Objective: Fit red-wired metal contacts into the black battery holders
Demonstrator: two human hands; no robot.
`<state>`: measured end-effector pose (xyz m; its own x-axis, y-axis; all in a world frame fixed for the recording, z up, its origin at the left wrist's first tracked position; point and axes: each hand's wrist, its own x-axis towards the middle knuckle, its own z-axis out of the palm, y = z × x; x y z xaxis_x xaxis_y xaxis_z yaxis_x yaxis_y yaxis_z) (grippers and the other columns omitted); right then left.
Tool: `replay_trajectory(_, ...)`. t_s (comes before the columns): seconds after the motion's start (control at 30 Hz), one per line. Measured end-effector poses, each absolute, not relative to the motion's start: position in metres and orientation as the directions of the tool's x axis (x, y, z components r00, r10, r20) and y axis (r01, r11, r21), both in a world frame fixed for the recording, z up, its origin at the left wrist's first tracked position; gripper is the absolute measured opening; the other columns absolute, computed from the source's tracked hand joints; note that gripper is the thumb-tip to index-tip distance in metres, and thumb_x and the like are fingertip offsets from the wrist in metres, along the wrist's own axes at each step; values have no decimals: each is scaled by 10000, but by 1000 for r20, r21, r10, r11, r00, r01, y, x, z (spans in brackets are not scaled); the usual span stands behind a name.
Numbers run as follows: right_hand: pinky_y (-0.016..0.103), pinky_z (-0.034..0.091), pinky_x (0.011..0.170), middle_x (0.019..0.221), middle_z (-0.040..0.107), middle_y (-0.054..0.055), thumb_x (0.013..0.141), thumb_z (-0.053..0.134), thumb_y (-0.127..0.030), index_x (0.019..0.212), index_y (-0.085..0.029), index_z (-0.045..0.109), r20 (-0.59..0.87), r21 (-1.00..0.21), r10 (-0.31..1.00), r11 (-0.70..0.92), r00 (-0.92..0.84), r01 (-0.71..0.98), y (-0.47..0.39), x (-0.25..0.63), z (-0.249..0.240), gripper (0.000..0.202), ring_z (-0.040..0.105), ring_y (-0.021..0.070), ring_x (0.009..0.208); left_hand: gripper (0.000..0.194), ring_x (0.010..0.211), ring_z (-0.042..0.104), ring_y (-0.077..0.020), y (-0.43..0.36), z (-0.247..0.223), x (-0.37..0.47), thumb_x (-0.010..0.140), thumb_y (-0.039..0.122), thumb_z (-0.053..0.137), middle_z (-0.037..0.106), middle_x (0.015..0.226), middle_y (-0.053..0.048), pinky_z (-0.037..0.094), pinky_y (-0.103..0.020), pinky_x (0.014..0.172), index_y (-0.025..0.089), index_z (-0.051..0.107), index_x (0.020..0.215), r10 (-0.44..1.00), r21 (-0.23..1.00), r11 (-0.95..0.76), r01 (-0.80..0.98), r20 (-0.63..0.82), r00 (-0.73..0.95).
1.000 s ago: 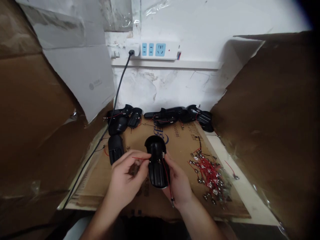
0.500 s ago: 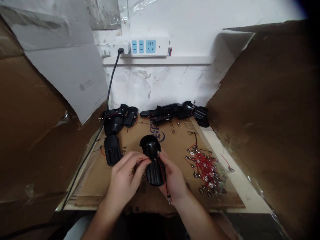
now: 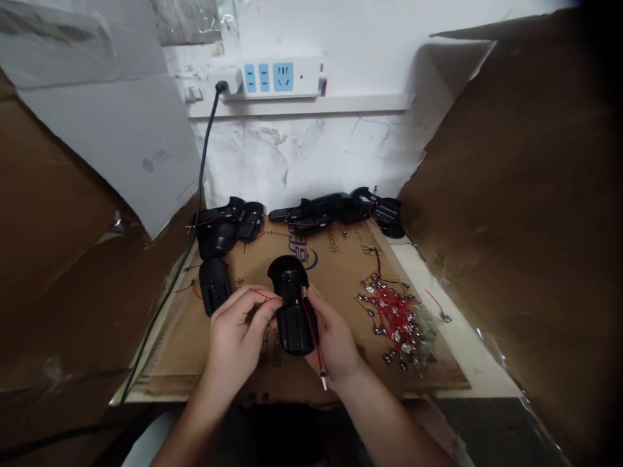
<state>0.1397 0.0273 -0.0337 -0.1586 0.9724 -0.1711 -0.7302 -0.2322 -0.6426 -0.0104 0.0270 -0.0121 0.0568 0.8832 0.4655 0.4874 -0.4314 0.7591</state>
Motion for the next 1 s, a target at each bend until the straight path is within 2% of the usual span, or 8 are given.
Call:
replay_trajectory(0.13, 368, 573, 1064, 1217, 790, 26, 947, 717, -551, 1200, -267, 760, -129, -675, 980, -200, -153, -711, 27, 140, -35, 383, 689, 249, 1270, 152, 851, 715, -170, 27, -13, -12, 1045, 239, 690, 763, 930, -23, 553, -276, 771, 242, 776, 919, 868, 718, -467, 517, 483, 115)
replay_trajectory(0.23, 365, 565, 1075, 1253, 775, 18, 941, 715, -578, 1215, -271, 757, -135, -689, 979, -202, -150, -696, 28, 140, -35, 413, 688, 244, 1253, 133, 856, 714, -152, 26, -13, -14, 1054, 205, 674, 765, 958, -15, 547, -259, 767, 250, 778, 984, 850, 672, -504, 542, 497, 173)
replay_trajectory(0.33, 352, 580, 1049, 1216, 776, 9, 915, 743, -596, 1192, -277, 759, -153, -683, 977, -212, -147, -699, 28, 140, -34, 423, 695, 232, 1232, 147, 829, 707, -149, 26, -13, -14, 1057, 212, 675, 750, 919, -12, 543, -261, 756, 242, 769, 948, 857, 675, -488, 554, 490, 157)
replay_trajectory(0.43, 346, 565, 1080, 1216, 783, 12, 909, 754, -588, 1165, -279, 762, -150, -695, 980, -197, -129, -692, 28, 140, -34, 401, 669, 233, 1303, 146, 809, 709, -147, 27, -13, -15, 1047, 224, 697, 748, 896, -6, 550, -262, 741, 243, 773, 924, 869, 701, -470, 537, 475, 141)
replay_trajectory(0.57, 370, 488, 1194, 1198, 791, 15, 938, 735, -562, 1180, -274, 751, -116, -714, 988, -157, -106, -682, 27, 140, -34, 376, 623, 242, 1395, 130, 803, 728, -140, 26, -13, -14, 1037, 183, 695, 777, 965, -7, 581, -260, 737, 258, 801, 1042, 855, 714, -498, 492, 501, 138)
replay_trajectory(0.73, 383, 483, 1194, 1200, 790, 15, 950, 715, -566, 1202, -272, 744, -115, -717, 985, -172, -129, -676, 27, 140, -34, 388, 599, 252, 1429, 156, 881, 757, -143, 24, -12, -16, 1029, 144, 701, 790, 994, -8, 602, -249, 791, 258, 801, 1063, 835, 683, -524, 509, 530, 149)
replay_trajectory(0.83, 360, 486, 1178, 1209, 785, 18, 923, 749, -566, 1174, -266, 753, -131, -703, 982, -187, -134, -686, 26, 140, -33, 391, 609, 245, 1401, 176, 891, 745, -139, 25, -13, -17, 1028, 117, 696, 784, 1017, -15, 601, -249, 801, 249, 796, 1090, 817, 655, -554, 514, 547, 183)
replay_trajectory(1.0, 301, 550, 1047, 1156, 778, 3, 872, 828, -572, 1111, -266, 775, -170, -642, 971, -237, -166, -729, 25, 139, -32, 392, 675, 215, 1233, 195, 907, 750, -143, 25, -17, -17, 1012, 91, 707, 789, 1038, -22, 614, -253, 804, 234, 801, 1107, 786, 623, -584, 520, 594, 171)
